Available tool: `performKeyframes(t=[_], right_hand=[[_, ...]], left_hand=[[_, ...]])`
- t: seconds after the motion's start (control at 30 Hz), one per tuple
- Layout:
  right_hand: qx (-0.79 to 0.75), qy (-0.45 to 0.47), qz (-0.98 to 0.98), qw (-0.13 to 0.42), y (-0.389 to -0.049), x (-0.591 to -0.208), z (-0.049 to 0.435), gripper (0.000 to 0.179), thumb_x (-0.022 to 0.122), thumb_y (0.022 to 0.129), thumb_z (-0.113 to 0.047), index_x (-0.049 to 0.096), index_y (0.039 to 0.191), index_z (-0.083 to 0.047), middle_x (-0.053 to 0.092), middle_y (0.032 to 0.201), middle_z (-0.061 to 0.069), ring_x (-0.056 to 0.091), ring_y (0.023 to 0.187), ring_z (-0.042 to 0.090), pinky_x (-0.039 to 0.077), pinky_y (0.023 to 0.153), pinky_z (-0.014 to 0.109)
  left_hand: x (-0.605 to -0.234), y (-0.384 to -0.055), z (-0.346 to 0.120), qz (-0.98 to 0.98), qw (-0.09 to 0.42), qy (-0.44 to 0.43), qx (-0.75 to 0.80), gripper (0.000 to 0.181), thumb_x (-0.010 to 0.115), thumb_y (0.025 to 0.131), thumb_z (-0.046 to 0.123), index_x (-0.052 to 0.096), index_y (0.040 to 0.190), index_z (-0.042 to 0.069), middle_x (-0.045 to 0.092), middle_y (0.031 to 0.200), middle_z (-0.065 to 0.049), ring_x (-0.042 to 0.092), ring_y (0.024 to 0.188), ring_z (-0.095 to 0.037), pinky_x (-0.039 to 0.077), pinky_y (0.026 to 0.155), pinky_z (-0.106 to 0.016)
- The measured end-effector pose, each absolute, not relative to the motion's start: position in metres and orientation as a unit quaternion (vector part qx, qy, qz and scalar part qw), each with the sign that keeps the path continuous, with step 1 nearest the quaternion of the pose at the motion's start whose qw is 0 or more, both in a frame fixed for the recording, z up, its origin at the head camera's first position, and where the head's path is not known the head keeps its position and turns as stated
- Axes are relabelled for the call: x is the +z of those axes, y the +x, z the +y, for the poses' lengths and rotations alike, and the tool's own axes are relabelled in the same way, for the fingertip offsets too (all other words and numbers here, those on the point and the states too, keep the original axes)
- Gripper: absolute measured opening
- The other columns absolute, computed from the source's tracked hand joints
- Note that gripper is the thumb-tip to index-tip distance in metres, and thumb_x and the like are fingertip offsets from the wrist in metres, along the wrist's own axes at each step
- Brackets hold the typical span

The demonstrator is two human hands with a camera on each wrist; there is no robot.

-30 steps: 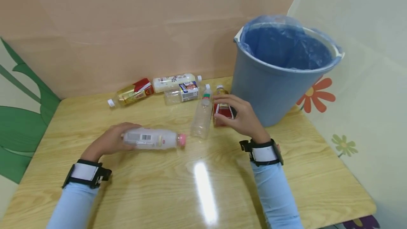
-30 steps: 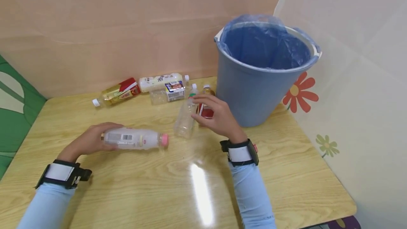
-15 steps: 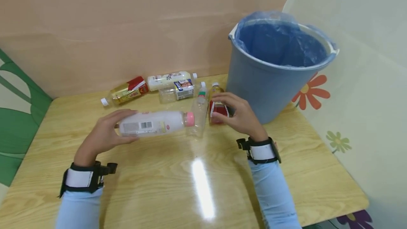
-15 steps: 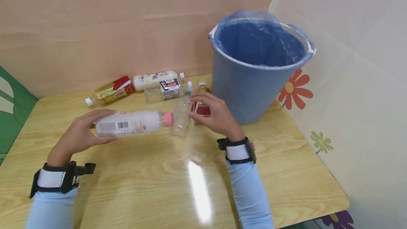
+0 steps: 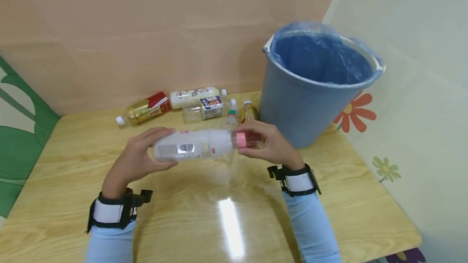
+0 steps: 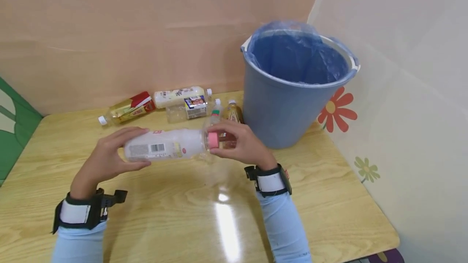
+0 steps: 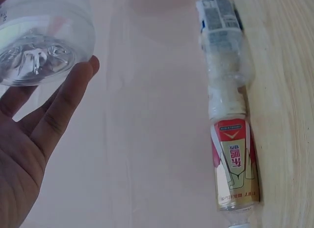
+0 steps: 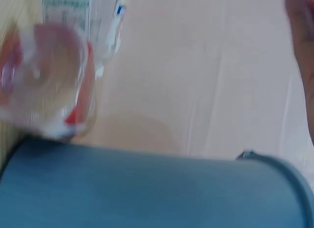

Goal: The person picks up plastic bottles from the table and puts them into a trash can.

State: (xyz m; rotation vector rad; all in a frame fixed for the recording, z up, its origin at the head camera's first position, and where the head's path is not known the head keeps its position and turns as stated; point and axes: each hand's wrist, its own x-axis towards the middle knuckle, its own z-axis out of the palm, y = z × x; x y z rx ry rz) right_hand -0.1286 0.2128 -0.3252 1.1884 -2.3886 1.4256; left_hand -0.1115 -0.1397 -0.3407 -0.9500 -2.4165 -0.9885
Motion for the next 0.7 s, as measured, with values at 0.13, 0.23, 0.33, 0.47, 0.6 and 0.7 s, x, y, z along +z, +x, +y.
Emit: performKeyframes(t=[0.13,0.23,0.33,0.47,0.6,0.7], right_hand=[[0.475,0.393,-0.785,0.066,-0.127,-0.326,0.206,0.042,0.076,0.075,-0.007,0.063,0.115,-0.004,0.062,0.109,0.015,0.063,0.087,0.022,0.063,0.067,0.034],[0.479,0.388,-0.783,0.089,-0.126,-0.325,0.204,0.041,0.077,0.073,-0.004,0.064,0.112,-0.003,0.062,0.107,0.016,0.063,0.084,0.021,0.063,0.064,0.033],[0.482,0.385,-0.779,0.108,-0.124,-0.323,0.203,0.041,0.077,0.072,-0.001,0.065,0.11,-0.001,0.063,0.105,0.017,0.063,0.081,0.019,0.062,0.064,0.028],[0.488,0.391,-0.77,0.128,-0.122,-0.314,0.205,0.042,0.077,0.069,0.005,0.064,0.109,0.002,0.062,0.102,0.017,0.063,0.08,0.019,0.061,0.066,0.023],[0.46,0.408,-0.77,0.172,-0.125,-0.29,0.212,0.045,0.078,0.064,0.01,0.065,0.107,0.004,0.063,0.102,0.018,0.063,0.086,0.019,0.06,0.07,0.019],[0.439,0.412,-0.767,0.219,-0.128,-0.266,0.225,0.046,0.077,0.062,0.014,0.065,0.105,0.007,0.065,0.103,0.015,0.062,0.089,0.017,0.058,0.072,0.016]], left_hand=[[-0.341,-0.112,-0.139,-0.855,0.192,-0.339,-0.342,0.076,0.09,0.054,0.019,0.059,0.123,0.006,0.061,0.121,-0.021,0.06,0.1,-0.032,0.061,0.064,-0.047],[-0.34,-0.112,-0.137,-0.857,0.194,-0.336,-0.34,0.076,0.089,0.057,0.02,0.058,0.125,0.007,0.059,0.124,-0.022,0.058,0.104,-0.034,0.062,0.066,-0.049],[-0.338,-0.113,-0.135,-0.855,0.192,-0.33,-0.35,0.077,0.088,0.059,0.017,0.055,0.128,0.007,0.057,0.128,-0.021,0.057,0.107,-0.034,0.062,0.068,-0.049],[-0.337,-0.112,-0.132,-0.846,0.205,-0.312,-0.381,0.083,0.087,0.06,0.013,0.049,0.133,0.006,0.051,0.133,-0.022,0.053,0.111,-0.033,0.061,0.072,-0.051],[-0.336,-0.111,-0.131,-0.827,0.235,-0.288,-0.422,0.089,0.087,0.06,0.007,0.043,0.137,0.004,0.048,0.133,-0.023,0.055,0.109,-0.034,0.06,0.075,-0.052],[-0.336,-0.113,-0.128,-0.809,0.25,-0.29,-0.446,0.085,0.086,0.06,0.004,0.044,0.135,0.003,0.051,0.131,-0.022,0.059,0.106,-0.033,0.059,0.077,-0.053]])
